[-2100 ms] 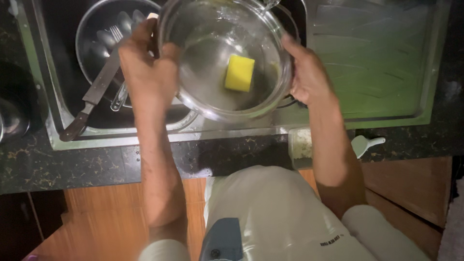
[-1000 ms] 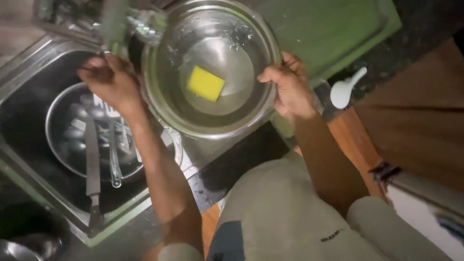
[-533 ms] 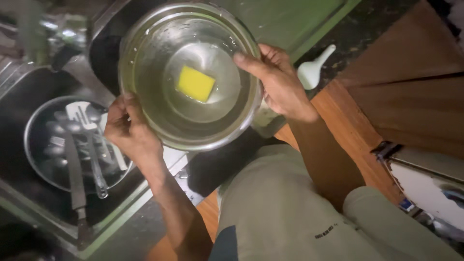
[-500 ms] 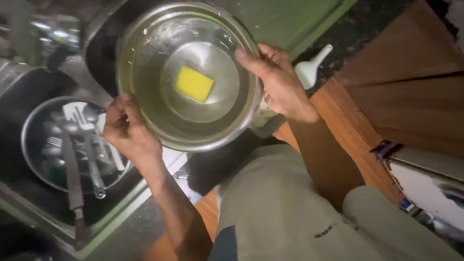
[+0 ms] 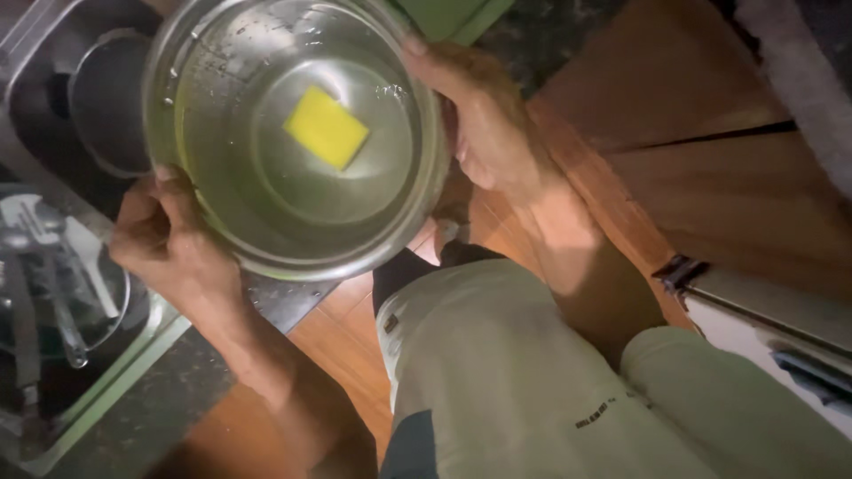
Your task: The person holds a rice cooker inner pot at the kitchen sink, scrubs its interior and rim with a sponge, rinses it under the tap, and also scrubs a white rice paddle with the sponge before rinsing it.
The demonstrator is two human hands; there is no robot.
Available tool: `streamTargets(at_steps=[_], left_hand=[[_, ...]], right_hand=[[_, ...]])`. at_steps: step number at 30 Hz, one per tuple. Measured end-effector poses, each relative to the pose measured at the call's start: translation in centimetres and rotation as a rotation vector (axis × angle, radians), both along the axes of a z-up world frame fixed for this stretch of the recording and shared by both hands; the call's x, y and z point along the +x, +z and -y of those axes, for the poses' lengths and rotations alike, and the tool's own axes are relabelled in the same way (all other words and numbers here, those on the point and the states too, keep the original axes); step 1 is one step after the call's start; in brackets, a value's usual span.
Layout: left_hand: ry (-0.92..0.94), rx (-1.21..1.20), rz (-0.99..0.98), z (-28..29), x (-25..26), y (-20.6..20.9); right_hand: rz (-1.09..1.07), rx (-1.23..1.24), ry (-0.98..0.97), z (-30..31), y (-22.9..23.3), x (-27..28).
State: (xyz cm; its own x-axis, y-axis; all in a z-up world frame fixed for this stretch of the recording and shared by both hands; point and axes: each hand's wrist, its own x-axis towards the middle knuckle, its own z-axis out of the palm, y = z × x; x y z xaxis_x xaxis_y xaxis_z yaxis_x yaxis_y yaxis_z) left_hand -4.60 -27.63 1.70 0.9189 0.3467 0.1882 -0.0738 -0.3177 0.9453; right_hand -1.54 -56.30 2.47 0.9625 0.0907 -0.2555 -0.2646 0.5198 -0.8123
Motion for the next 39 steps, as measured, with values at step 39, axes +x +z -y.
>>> streamTargets(at_steps=[39], left_hand=[[-0.229,-0.261,-0.281,41.5,9.8,-5.9]], right_hand=[[0.025,-1.1,-0.26,41.0,-9.0,10.9]])
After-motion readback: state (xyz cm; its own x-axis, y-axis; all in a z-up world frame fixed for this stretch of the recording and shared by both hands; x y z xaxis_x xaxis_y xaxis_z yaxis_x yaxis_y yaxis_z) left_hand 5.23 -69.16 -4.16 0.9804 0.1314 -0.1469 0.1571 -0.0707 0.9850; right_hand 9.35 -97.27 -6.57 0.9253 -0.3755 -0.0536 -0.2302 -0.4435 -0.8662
